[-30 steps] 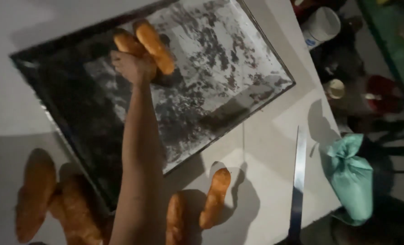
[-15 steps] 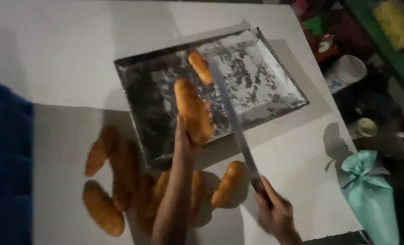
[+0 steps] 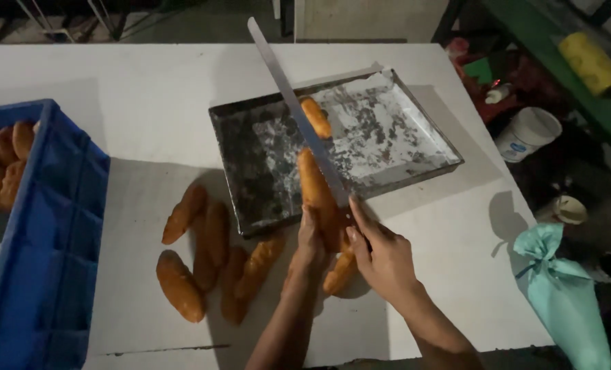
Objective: The person takes fried dough pieces from a baking tray one at a time and slices each lengthwise in half with a long knife, placing the cut halves on the table. The tray gradually empties as the pile of sliced dough pieces grows.
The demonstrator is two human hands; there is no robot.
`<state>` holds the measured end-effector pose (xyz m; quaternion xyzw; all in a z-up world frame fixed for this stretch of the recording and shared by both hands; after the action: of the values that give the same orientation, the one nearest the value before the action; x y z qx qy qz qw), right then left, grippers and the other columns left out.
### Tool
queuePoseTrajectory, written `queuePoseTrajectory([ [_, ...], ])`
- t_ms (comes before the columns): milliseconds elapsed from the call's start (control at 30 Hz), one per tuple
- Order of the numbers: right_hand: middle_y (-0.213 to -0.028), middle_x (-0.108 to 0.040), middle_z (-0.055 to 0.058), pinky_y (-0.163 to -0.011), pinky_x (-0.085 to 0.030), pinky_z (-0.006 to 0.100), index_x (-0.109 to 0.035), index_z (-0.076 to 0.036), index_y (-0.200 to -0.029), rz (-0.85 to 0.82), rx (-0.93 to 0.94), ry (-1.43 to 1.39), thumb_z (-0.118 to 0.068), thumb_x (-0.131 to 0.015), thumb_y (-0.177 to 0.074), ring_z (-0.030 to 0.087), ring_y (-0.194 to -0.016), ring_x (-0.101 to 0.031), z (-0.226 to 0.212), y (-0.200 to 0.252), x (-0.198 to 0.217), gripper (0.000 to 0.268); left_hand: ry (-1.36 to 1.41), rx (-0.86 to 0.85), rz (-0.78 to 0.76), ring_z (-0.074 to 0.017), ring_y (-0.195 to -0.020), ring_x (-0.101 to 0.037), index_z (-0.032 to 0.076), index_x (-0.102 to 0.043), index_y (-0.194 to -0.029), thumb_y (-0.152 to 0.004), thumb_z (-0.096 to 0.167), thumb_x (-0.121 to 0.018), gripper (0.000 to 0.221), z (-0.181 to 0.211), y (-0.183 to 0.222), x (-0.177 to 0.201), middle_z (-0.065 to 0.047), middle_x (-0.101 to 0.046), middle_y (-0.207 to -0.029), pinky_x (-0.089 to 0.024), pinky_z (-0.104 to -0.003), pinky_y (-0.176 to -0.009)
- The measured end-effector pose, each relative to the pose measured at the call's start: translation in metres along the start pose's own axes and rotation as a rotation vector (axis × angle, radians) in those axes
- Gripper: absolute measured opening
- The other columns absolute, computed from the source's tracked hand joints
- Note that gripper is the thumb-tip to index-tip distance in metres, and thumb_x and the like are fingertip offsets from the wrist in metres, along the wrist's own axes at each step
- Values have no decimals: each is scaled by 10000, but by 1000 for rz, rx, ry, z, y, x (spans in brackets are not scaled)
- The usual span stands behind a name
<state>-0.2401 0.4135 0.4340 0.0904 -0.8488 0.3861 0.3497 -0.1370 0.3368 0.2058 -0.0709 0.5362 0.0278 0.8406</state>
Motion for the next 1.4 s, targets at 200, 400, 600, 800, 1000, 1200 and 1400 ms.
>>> queuePoseTrajectory([
  [200, -982, -761, 153, -616, -567, 416, -495, -164, -1524, -117, -99, 138, -186, -654, -963, 351, -750, -733, 13, 22, -2, 583, -6, -52, 75, -332, -1004, -661, 107, -429, -1479, -1032, 602, -442, 667, 16, -9, -19, -173, -640, -1198, -564, -475, -864],
  [400, -789, -735, 133, -552, -548, 411, -504, -191, -1503, -231, -130, 165, -164, -717, -902, 321, -604, -691, 35, 115, -2, 638, 27, -276, -23, -288, -1082, -661, 71, -451, -1484, -1021, 610, -493, 712, 85, -24, -33, -137, -639, -1272, -567, -443, -930],
  [600, -772, -720, 107, -530, -557, 366, -503, -166, -1494, -125, -34, 86, -119, -700, -907, 241, -553, -677, 43, 138, 5, 621, 93, -255, -195, -298, -1013, -655, 41, -469, -1490, -1026, 634, -545, 757, 88, -21, -64, -155, -650, -1229, -569, -436, -858],
  [800, -765, -711, 122, -507, -536, 392, -485, -147, -1517, -174, -89, 135, -152, -711, -925, 276, -541, -660, 34, 73, -6, 634, -28, -203, -56, -280, -1082, -646, 90, -430, -1494, -1014, 597, -531, 706, 52, -3, -59, -134, -628, -1251, -562, -426, -920],
  [1000, -883, -737, 159, -513, -531, 393, -473, -173, -1533, -89, 16, 140, -157, -707, -933, 324, -595, -666, 3, 50, -8, 645, 13, -200, -32, -292, -1028, -641, 93, -432, -1470, -1036, 582, -492, 657, 65, 8, -73, -130, -629, -1233, -561, -433, -891],
  [1200, -783, -721, 128, -519, -538, 378, -494, -164, -1512, -227, -85, 111, -145, -721, -913, 275, -537, -655, 30, 113, -22, 640, 66, -293, -94, -281, -1009, -629, 64, -457, -1468, -1050, 610, -545, 693, 83, 0, -44, -117, -619, -1197, -552, -433, -860],
  [1400, -756, -706, 118, -541, -559, 348, -521, -116, -1478, -218, -193, -34, -102, -720, -898, 242, -564, -678, 58, 194, -22, 613, 130, -217, 34, -267, -997, -651, 57, -487, -1442, -920, 686, -555, 820, 91, -11, -40, -104, -648, -1196, -565, -416, -852],
])
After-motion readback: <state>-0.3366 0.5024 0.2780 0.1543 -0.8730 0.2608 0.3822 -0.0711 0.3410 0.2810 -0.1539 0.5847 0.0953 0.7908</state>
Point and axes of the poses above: each hand's wrist, its own y-axis away from the middle knuckle, its own x-axis out of the back of the hand, z = x × y, the point moved 10 cm from there along -y, towards the middle knuckle
